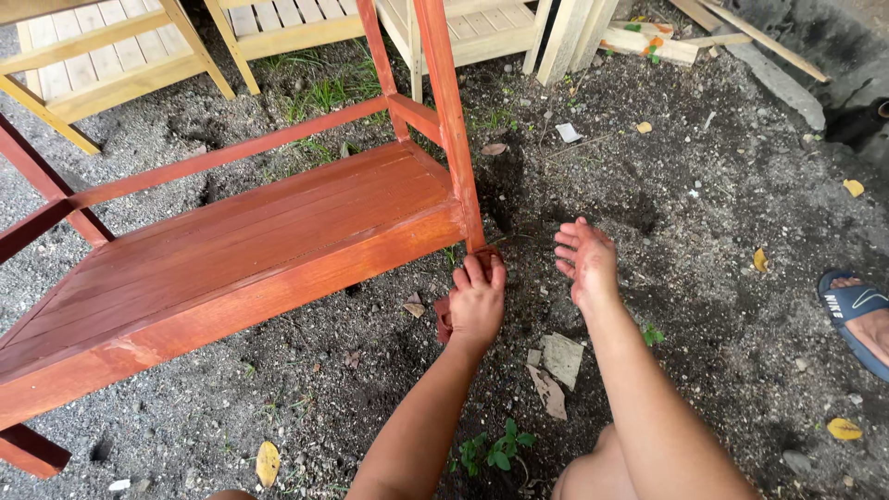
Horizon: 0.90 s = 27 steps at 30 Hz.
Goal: The person kneels on the ground and wipes red wood stain onto wooden furniture frames using a cloth, working over the shelf boards, edges and legs. They reload the cloth with stain from a bowl and continue coating a second unfinished frame.
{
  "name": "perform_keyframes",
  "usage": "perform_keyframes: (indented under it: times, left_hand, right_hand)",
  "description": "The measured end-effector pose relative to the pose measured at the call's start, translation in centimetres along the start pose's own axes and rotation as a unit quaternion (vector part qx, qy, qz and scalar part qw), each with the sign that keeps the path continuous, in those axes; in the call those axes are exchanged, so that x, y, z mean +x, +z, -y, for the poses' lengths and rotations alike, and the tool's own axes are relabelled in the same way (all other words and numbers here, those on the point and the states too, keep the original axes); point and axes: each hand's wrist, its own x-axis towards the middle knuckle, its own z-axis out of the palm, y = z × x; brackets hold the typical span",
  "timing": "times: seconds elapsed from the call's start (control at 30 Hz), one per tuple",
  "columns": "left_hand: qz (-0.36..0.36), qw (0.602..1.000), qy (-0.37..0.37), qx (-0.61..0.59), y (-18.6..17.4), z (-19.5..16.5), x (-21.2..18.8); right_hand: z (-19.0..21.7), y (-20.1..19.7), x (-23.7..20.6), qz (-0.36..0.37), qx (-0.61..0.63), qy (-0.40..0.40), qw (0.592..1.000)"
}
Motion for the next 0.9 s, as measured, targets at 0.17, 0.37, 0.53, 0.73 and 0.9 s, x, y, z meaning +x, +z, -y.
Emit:
perform_keyframes:
  times: [0.17,0.37,0.53,0.73,0.9]
  left_hand:
    - [-0.091,0.995,-0.045,0.006,-1.5,0.3,5.0]
    - [-0.171,0.980,-0.100,0.028,-8.1,1.8,15.9]
    - [-0.248,0.964,-0.092,0.033,-14.0,4.6,25.5]
    - [-0.223,0.968,-0.113,-0.009,-22.8,7.1,36.8]
    - [-0.265,0.950,-0.140,-0.092,-20.0,4.9,33.3]
  right_hand:
    - [-0.5,0.3,0.1,0.010,0.010,-0.014,1.000]
    - [-0.6,1.5,0.2,-0.003,0.008,-0.029,1.000]
    - [-0.4,1.1,0.3,0.012,0.021,-0.074,0.997]
    - [0.5,-0.7,0.7,-0.009,0.052,-0.071,0.996]
    - [0.6,-1.2,0.6,0.009,0.067,-0.083,0.994]
